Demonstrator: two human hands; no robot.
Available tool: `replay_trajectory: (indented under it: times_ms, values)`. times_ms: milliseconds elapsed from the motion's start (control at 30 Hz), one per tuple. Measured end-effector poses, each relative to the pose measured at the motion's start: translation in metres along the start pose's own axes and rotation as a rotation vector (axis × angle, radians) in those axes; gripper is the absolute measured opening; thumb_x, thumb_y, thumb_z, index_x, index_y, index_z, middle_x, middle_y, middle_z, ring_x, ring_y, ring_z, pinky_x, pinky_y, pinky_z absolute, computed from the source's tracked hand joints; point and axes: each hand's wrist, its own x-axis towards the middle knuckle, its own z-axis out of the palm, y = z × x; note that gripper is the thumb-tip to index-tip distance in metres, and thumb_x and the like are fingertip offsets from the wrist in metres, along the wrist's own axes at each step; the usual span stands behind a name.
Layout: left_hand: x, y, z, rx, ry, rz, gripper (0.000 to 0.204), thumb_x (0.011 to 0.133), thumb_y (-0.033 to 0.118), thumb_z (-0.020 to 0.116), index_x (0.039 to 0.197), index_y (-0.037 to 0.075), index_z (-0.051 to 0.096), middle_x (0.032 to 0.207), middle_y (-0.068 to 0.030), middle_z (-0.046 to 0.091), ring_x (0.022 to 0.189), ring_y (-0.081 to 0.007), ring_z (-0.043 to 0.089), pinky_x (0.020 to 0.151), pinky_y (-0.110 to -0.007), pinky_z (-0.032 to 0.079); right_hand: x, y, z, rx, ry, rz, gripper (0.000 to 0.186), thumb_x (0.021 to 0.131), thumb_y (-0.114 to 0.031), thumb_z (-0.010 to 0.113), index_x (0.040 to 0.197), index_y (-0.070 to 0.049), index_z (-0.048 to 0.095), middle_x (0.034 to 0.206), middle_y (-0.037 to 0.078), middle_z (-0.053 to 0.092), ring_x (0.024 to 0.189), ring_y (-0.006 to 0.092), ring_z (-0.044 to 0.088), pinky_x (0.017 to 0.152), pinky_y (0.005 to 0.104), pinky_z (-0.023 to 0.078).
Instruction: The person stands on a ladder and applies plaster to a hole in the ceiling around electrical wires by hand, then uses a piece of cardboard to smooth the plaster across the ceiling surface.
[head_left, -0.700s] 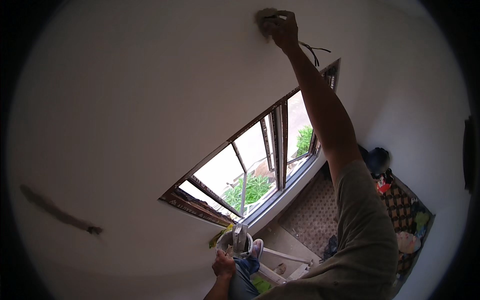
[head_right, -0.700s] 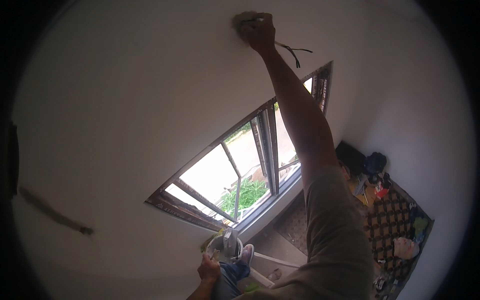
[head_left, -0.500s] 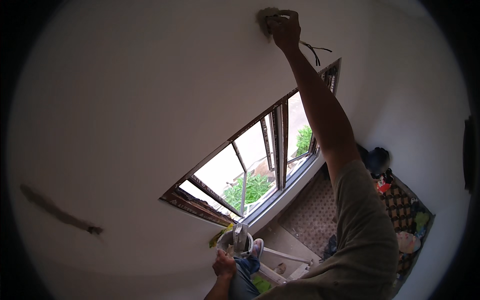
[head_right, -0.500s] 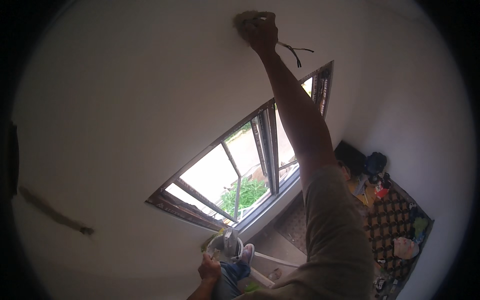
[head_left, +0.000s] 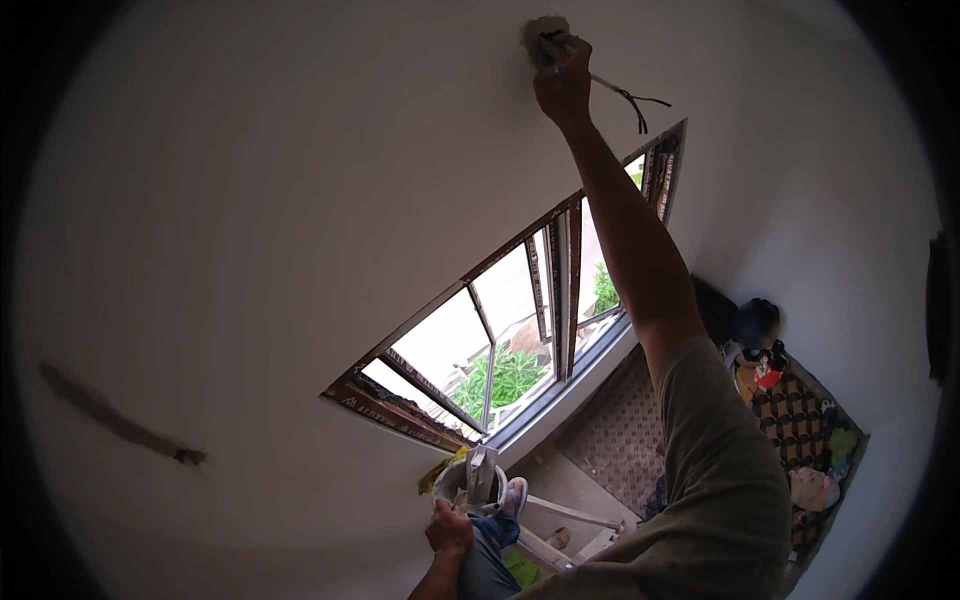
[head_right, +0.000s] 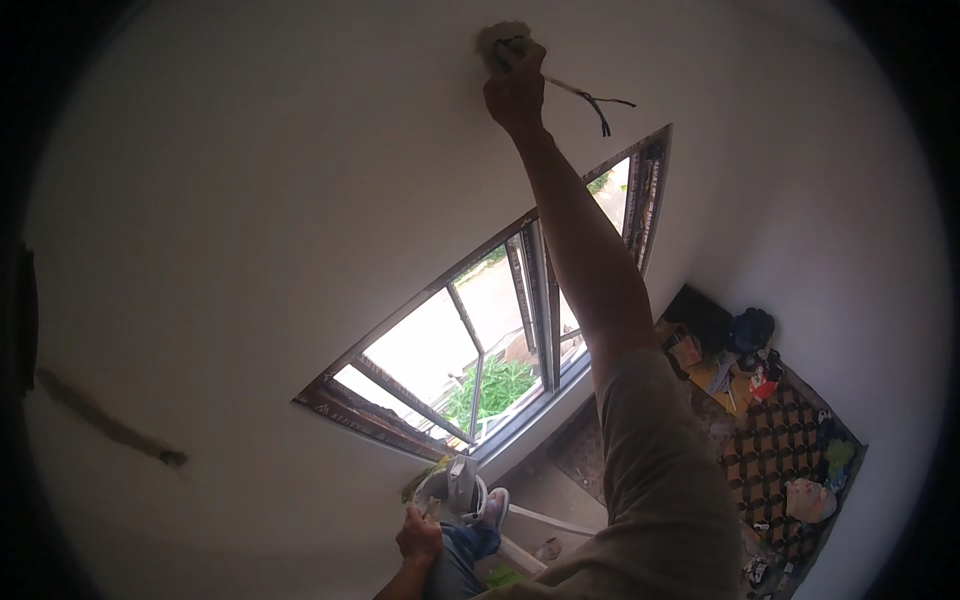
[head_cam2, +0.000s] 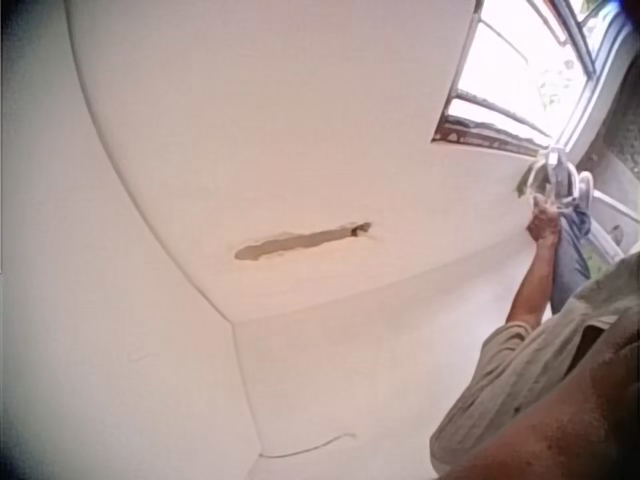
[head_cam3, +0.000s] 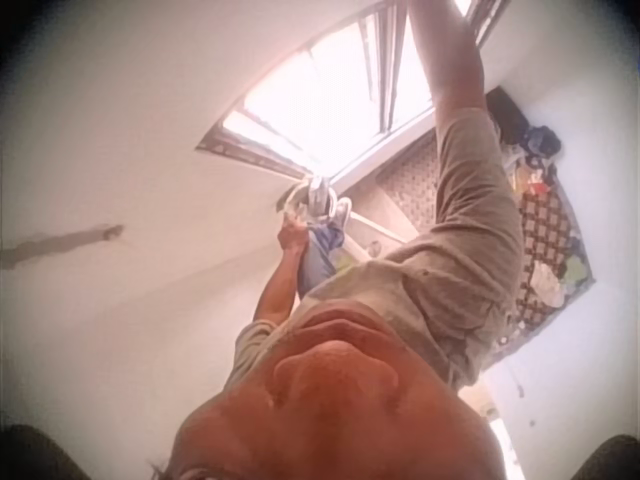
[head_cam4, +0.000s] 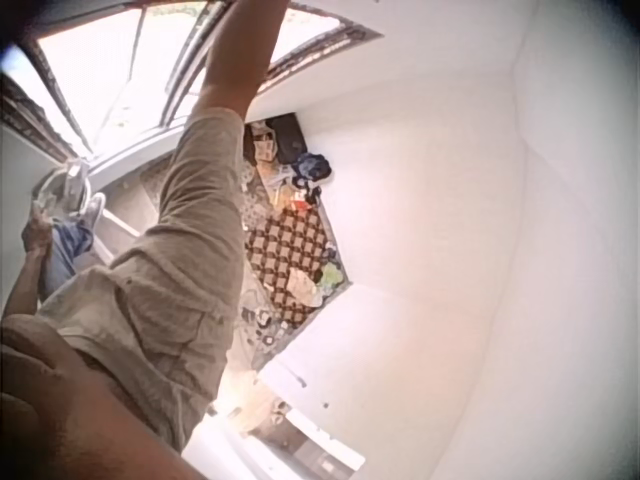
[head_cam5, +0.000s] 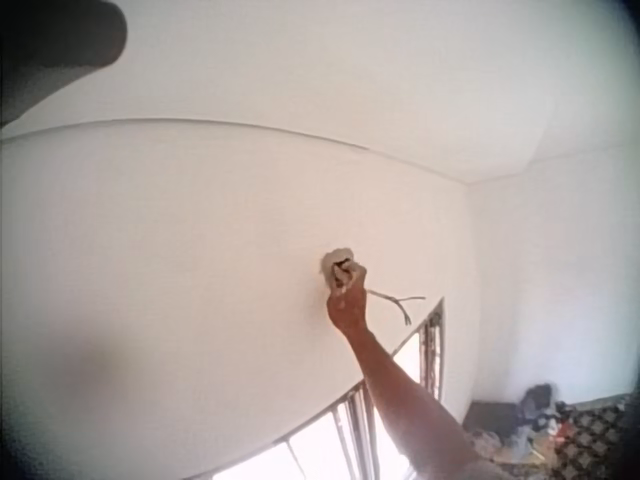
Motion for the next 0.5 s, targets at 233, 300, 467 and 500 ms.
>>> replay_trajectory:
  times_ms: [233, 300, 467, 500]
  values:
    - [0.0, 0.004, 0.002, -0.004, -0.007, -0.001, 0.026, 0.089, 0.025, 0.054, 0.108, 0.008, 0.05, 0.103, -0.0216, 0.067, 0.095, -0.0445, 0.066, 0.084, -0.056, 0.049, 0.01, 0.021, 0.001, -0.054, -0.059, -0.064, 0.054, 0.073, 0.0, 0.056, 0.121, 0.008, 0.032, 0.122, 0.03, 0.06, 0.115, 0.042, 0.059, 0.103, 0.0418, 0.044]
    - [-0.001, 0.005, 0.001, -0.008, -0.001, 0.004, 0.025, 0.09, 0.025, 0.054, 0.108, 0.008, 0.05, 0.103, -0.0218, 0.067, 0.095, -0.0445, 0.066, 0.084, -0.056, 0.048, 0.014, 0.024, -0.002, -0.121, -0.074, -0.078, 0.05, 0.074, -0.001, 0.057, 0.119, 0.009, 0.039, 0.123, 0.029, 0.058, 0.114, 0.042, 0.059, 0.102, 0.0418, 0.045]
    - [0.001, -0.008, 0.01, 0.025, 0.05, 0.038, 0.021, 0.092, 0.025, 0.051, 0.105, 0.008, 0.049, 0.102, -0.0222, 0.065, 0.091, -0.0441, 0.065, 0.08, -0.057, 0.049, 0.015, 0.011, -0.004, -0.084, -0.058, -0.027, 0.038, 0.076, -0.004, 0.062, 0.113, 0.006, 0.06, 0.121, 0.023, 0.053, 0.112, 0.0381, 0.06, 0.099, 0.0408, 0.047]
    - [-0.001, -0.002, 0.009, 0.018, 0.036, 0.041, 0.021, 0.091, 0.024, 0.052, 0.105, 0.008, 0.049, 0.102, -0.0221, 0.065, 0.09, -0.0441, 0.065, 0.079, -0.057, 0.049, 0.014, 0.018, -0.01, -0.09, -0.026, -0.057, 0.041, 0.079, -0.004, 0.062, 0.118, 0.006, 0.055, 0.122, 0.022, 0.056, 0.11, 0.036, 0.061, 0.098, 0.0389, 0.048]
